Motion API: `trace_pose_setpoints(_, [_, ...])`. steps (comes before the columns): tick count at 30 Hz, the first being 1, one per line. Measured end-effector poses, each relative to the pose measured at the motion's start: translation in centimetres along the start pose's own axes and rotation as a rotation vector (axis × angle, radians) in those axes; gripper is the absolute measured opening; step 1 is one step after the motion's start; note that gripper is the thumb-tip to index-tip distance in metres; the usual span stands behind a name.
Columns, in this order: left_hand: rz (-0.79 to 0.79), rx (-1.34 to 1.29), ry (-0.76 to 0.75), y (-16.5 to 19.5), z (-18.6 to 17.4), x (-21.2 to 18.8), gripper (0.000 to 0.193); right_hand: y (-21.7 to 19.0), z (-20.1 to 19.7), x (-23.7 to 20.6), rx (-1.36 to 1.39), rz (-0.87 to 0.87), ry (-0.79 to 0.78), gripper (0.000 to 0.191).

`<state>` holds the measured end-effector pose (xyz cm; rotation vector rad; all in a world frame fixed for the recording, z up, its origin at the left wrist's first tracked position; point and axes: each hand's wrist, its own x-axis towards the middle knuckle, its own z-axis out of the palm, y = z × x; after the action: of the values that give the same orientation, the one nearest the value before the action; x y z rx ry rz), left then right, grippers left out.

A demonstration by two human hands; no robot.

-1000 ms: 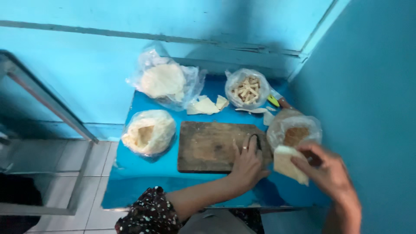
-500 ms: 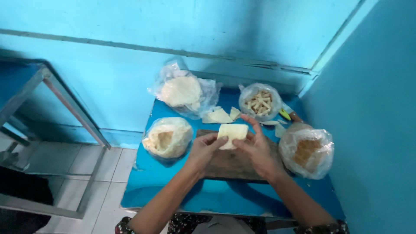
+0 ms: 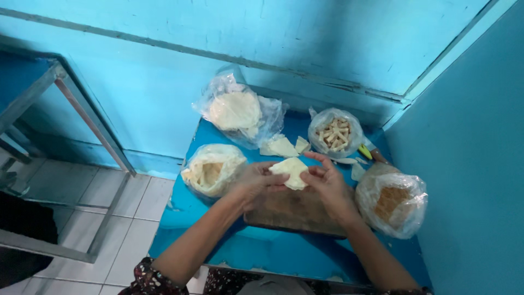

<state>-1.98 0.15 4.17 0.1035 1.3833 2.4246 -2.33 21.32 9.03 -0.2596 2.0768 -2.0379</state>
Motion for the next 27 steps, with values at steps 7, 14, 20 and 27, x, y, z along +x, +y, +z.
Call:
trace_pose_setpoints(7, [0.029,0.009,0.178,-1.8,-0.7,0.5,0.046,0.0,0.7,-1.8,-0.895,-0.727,0.076,0.031])
trace_pose_setpoints(14, [0.100,0.151,0.021,-2.6,-0.3,-0.3,0.029,1.9,0.4,-0.4,-0.588,-0.429,0.135,0.020])
trace_pose_setpoints(20, [0.195,0.279,0.134,-3.5,0.2,0.2,0.024,2.1,0.5,-1.0,-0.613,-0.460,0.127,0.019])
trace_pose_setpoints(27, [0.297,0.224,0.203,-4.1,0.4,0.6,0.022,3.9,-1.6,0.8,-0.194,0.091,0.080,0.021])
